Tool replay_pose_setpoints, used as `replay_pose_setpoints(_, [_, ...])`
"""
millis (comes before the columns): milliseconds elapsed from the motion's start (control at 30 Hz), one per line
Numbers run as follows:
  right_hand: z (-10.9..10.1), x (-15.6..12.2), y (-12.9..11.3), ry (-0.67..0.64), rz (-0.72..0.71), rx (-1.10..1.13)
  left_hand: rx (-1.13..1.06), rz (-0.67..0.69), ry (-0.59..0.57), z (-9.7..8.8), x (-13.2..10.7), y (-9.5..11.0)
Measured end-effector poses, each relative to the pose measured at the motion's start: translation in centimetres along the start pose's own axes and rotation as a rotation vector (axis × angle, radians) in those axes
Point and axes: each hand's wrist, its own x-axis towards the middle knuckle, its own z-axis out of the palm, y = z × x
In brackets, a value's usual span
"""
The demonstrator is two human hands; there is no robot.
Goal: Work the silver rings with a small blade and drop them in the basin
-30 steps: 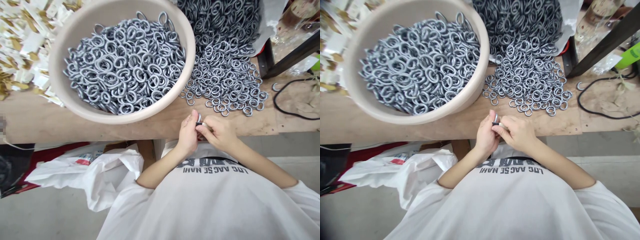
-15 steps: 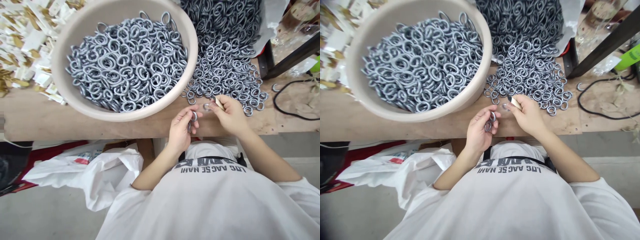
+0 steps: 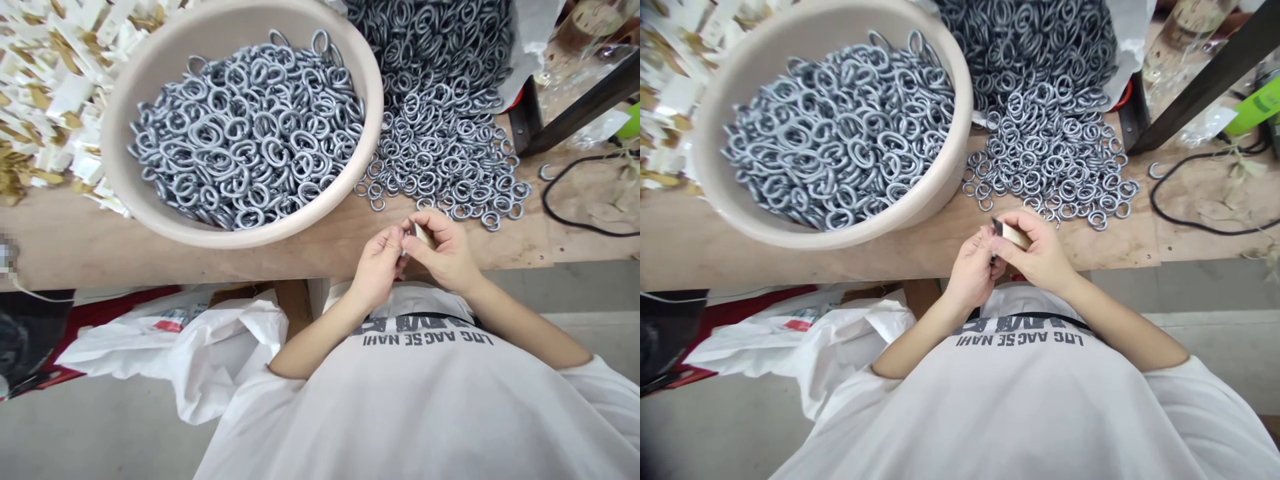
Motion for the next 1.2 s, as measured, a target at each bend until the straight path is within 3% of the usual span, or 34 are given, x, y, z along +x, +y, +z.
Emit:
replay_pose_setpoints(300, [0.2, -0.1, -0.1, -0.016, -0.015, -0.002, -0.032, 0.034, 0.091, 0.3, -0.1, 0.1])
replay_pose_setpoints(467, [0.5, -0.1, 0.4, -0.002, -0.142, -0.128, -0.089, -0.076, 0.073, 0.4, -0.1, 0.6])
replay_pose_setpoints(600, [0.2, -0.1, 0.5, 0.019, -0.046, -0.068, -0.087, -0.033, 0.100, 0.6, -0.1, 1.1])
replay_pose_setpoints(767, [-0.5, -0.9, -0.4, -0.141, -0.225, -0.371, -0.120, 0.013, 0.142, 0.7, 0.0, 1.2])
replay_pose_setpoints(867, [-0.2, -1.4, -0.8, -0.183, -0.253, -0.510, -0.115, 0.048, 0.178, 0.6, 0.1, 0.9])
replay_pose_setpoints(1067, [-0.4, -0.8, 0.0, -0.241, -0.177, -0.472, -0.100, 0.073, 0.169, 0.5, -0.1, 0.4])
replay_pose_setpoints(1200, [-1.3, 1.3, 0.8, -0.029, 0.047, -0.505, -0.053, 0.093, 0.060, -0.1, -0.7, 0.5])
